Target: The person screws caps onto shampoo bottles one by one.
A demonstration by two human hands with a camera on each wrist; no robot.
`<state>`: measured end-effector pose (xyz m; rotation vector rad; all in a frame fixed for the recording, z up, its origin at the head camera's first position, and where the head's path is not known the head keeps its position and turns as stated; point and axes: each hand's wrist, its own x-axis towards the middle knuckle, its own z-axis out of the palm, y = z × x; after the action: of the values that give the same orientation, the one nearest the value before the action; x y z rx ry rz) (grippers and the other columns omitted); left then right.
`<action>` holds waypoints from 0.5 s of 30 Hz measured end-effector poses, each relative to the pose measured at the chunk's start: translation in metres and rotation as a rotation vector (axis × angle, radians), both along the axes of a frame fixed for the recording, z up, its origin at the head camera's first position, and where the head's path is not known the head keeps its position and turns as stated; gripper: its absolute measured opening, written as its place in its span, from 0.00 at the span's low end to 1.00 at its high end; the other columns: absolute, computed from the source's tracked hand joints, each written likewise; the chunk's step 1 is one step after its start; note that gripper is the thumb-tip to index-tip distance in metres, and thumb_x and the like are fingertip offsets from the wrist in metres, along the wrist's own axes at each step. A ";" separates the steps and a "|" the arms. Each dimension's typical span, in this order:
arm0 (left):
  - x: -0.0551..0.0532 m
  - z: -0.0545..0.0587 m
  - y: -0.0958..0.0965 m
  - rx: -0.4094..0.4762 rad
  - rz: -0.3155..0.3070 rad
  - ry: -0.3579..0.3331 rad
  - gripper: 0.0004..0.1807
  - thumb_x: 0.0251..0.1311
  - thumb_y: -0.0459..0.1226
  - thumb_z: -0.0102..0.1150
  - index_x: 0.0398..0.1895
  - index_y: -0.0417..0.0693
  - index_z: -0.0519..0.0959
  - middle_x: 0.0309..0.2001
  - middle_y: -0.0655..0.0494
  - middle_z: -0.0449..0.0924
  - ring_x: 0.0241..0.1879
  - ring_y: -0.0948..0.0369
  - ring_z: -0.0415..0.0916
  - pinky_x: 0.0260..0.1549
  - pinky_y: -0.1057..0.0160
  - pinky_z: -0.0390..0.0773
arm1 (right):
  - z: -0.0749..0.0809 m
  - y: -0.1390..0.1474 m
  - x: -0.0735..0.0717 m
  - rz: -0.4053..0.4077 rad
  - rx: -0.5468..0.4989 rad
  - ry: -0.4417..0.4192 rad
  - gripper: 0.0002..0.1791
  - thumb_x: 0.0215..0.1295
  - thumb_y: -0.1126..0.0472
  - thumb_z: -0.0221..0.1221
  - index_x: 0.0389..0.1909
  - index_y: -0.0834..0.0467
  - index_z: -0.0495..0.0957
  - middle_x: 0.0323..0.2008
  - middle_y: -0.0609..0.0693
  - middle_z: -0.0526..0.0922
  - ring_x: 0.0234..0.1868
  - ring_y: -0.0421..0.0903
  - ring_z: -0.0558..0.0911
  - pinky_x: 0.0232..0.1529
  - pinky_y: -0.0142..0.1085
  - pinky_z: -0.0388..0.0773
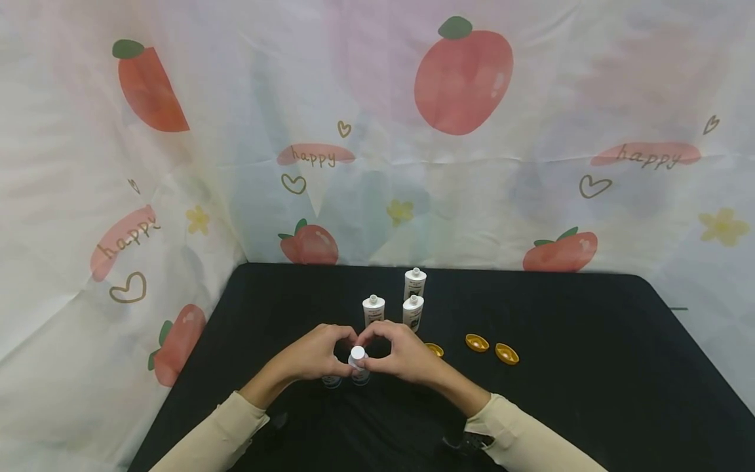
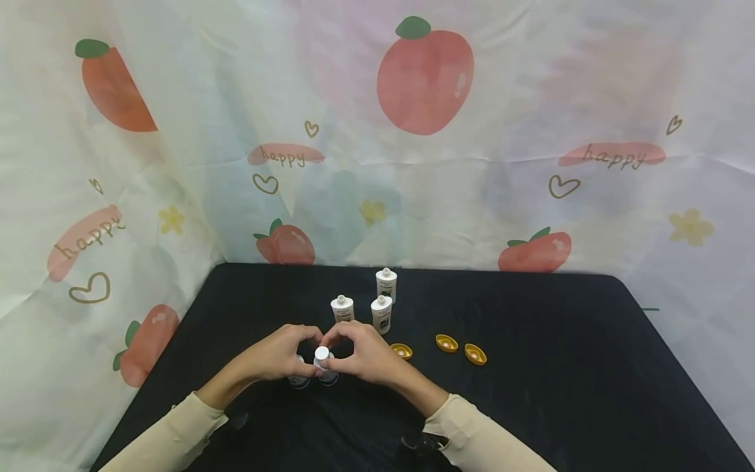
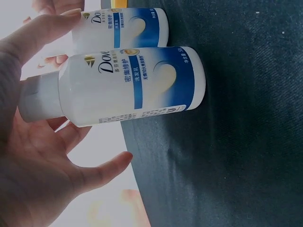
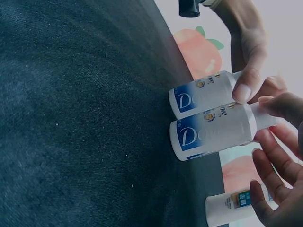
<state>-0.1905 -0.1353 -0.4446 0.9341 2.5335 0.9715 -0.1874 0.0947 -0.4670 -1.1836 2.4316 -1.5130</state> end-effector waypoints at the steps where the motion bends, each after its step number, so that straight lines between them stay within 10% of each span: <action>1: 0.000 0.000 0.000 0.002 0.001 0.000 0.18 0.52 0.44 0.78 0.44 0.52 0.82 0.38 0.69 0.82 0.39 0.65 0.78 0.42 0.63 0.79 | 0.000 0.000 0.000 -0.001 0.000 0.002 0.14 0.59 0.58 0.72 0.45 0.51 0.83 0.41 0.41 0.85 0.46 0.48 0.83 0.52 0.49 0.79; 15: 0.000 -0.001 -0.001 0.031 -0.005 -0.035 0.18 0.52 0.43 0.78 0.43 0.52 0.82 0.38 0.68 0.83 0.39 0.59 0.80 0.42 0.60 0.80 | -0.003 0.000 -0.001 -0.002 0.002 0.013 0.13 0.60 0.56 0.72 0.45 0.49 0.83 0.40 0.40 0.85 0.45 0.45 0.83 0.51 0.48 0.80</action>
<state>-0.1902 -0.1366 -0.4452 0.9229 2.4931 1.0198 -0.1883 0.0948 -0.4697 -1.1952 2.4426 -1.5079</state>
